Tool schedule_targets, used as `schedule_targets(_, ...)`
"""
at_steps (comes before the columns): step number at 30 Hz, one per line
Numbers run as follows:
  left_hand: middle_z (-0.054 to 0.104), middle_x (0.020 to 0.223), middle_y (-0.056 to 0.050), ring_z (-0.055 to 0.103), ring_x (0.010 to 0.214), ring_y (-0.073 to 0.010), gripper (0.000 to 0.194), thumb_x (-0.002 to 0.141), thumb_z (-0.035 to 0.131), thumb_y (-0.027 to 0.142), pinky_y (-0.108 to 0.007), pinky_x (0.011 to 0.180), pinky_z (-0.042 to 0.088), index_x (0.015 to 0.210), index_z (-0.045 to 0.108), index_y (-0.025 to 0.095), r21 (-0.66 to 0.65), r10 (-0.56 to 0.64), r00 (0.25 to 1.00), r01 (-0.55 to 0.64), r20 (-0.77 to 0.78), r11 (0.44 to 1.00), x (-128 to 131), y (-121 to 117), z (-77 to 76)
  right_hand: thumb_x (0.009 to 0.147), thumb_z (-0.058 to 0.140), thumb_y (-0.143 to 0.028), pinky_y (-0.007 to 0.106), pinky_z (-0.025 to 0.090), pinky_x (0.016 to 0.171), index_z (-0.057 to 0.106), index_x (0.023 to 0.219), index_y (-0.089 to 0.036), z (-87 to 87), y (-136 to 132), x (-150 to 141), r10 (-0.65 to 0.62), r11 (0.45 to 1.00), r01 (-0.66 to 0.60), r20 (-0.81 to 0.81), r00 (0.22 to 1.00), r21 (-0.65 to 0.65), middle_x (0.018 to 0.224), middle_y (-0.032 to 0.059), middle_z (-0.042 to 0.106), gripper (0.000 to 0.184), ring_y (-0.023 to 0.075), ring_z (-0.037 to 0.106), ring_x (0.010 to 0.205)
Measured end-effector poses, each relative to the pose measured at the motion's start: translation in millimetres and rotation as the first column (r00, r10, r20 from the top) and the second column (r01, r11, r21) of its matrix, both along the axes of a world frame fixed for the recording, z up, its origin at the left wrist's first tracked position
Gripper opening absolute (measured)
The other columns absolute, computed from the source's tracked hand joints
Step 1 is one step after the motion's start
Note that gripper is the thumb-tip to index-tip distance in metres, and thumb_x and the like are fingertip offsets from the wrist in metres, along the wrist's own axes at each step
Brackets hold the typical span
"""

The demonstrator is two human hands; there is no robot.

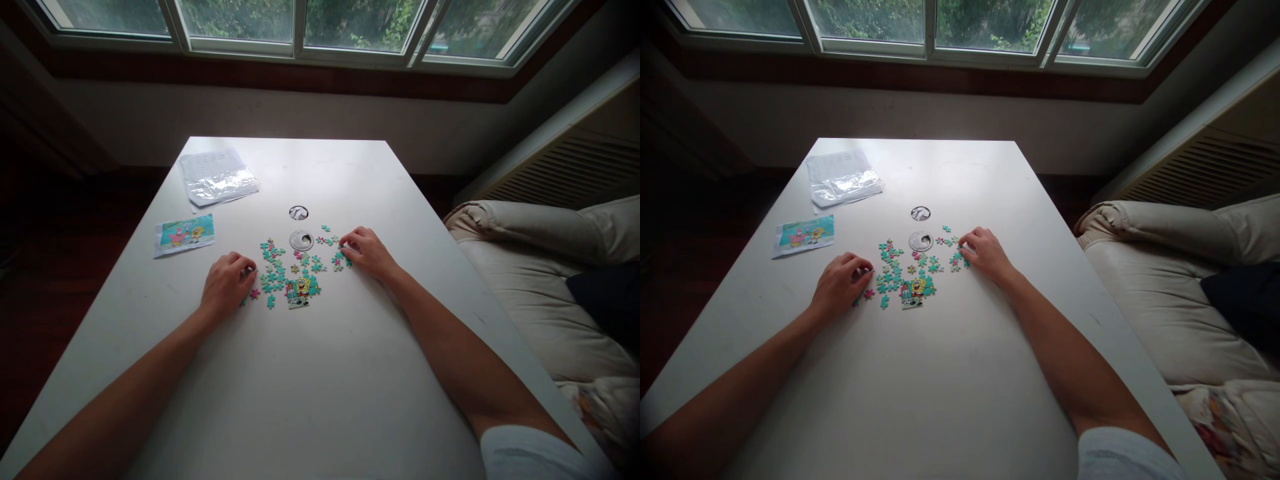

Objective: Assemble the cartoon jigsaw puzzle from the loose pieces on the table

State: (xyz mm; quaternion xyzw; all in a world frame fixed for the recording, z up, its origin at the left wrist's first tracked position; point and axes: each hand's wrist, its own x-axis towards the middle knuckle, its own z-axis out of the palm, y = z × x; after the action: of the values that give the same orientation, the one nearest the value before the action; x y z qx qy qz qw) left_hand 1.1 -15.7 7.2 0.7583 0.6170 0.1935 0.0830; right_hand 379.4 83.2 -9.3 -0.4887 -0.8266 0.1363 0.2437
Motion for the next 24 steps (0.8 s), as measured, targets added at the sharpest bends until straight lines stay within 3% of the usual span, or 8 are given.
schedule_targets(10, 0.063, 0.096, -0.004, 0.058, 0.093, -0.0239, 0.010, 0.089, 0.059, 0.028, -0.038, 0.087, 0.044, 0.094, 0.067, 0.023, 0.023, 0.004, 1.000, -0.004, -0.018, 1.000, 2, 0, -2.5, 0.090, 0.065, -0.032, 0.042, 0.044, 0.091, 0.073, 0.105, -0.024, 1.2, -10, -12, 0.024, 0.997, -0.027, 0.042, 0.999, 0.073, 0.100, 0.0078, 0.065, 0.018, 0.0261, 0.056, 0.097)
schedule_targets(18, 0.063, 0.100, -0.005, 0.058, 0.096, -0.0251, 0.013, 0.092, 0.056, 0.026, -0.040, 0.088, 0.045, 0.101, 0.066, 0.023, 0.082, -0.010, 1.000, 0.013, -0.030, 0.997, 4, -3, -3.2, 0.092, 0.059, -0.024, 0.040, 0.047, 0.088, 0.074, 0.102, -0.023, -2.1, -5, -4, -0.060, 0.997, 0.060, -0.006, 0.998, 0.051, 0.095, 0.0078, 0.064, 0.018, 0.0247, 0.057, 0.094)
schedule_targets(21, 0.063, 0.103, -0.006, 0.058, 0.097, -0.0249, 0.014, 0.095, 0.055, 0.026, -0.041, 0.089, 0.045, 0.102, 0.066, 0.022, 0.126, -0.074, 0.996, 0.079, -0.043, 0.989, 8, -7, 0.1, 0.090, 0.061, -0.024, 0.039, 0.048, 0.085, 0.075, 0.102, -0.024, -1.2, -2, 0, -0.041, 0.999, 0.042, -0.035, 0.999, 0.010, 0.092, 0.0071, 0.063, 0.019, 0.0236, 0.057, 0.089)
schedule_targets(24, 0.065, 0.105, -0.007, 0.058, 0.096, -0.0234, 0.014, 0.096, 0.053, 0.023, -0.040, 0.088, 0.046, 0.102, 0.066, 0.021, 0.152, -0.214, 0.974, 0.222, -0.067, 0.963, 16, -14, 3.1, 0.088, 0.064, -0.025, 0.038, 0.049, 0.083, 0.077, 0.101, -0.025, 1.4, 0, 3, -0.005, 1.000, 0.004, -0.055, 0.998, -0.029, 0.091, 0.0068, 0.061, 0.019, 0.0231, 0.056, 0.088)
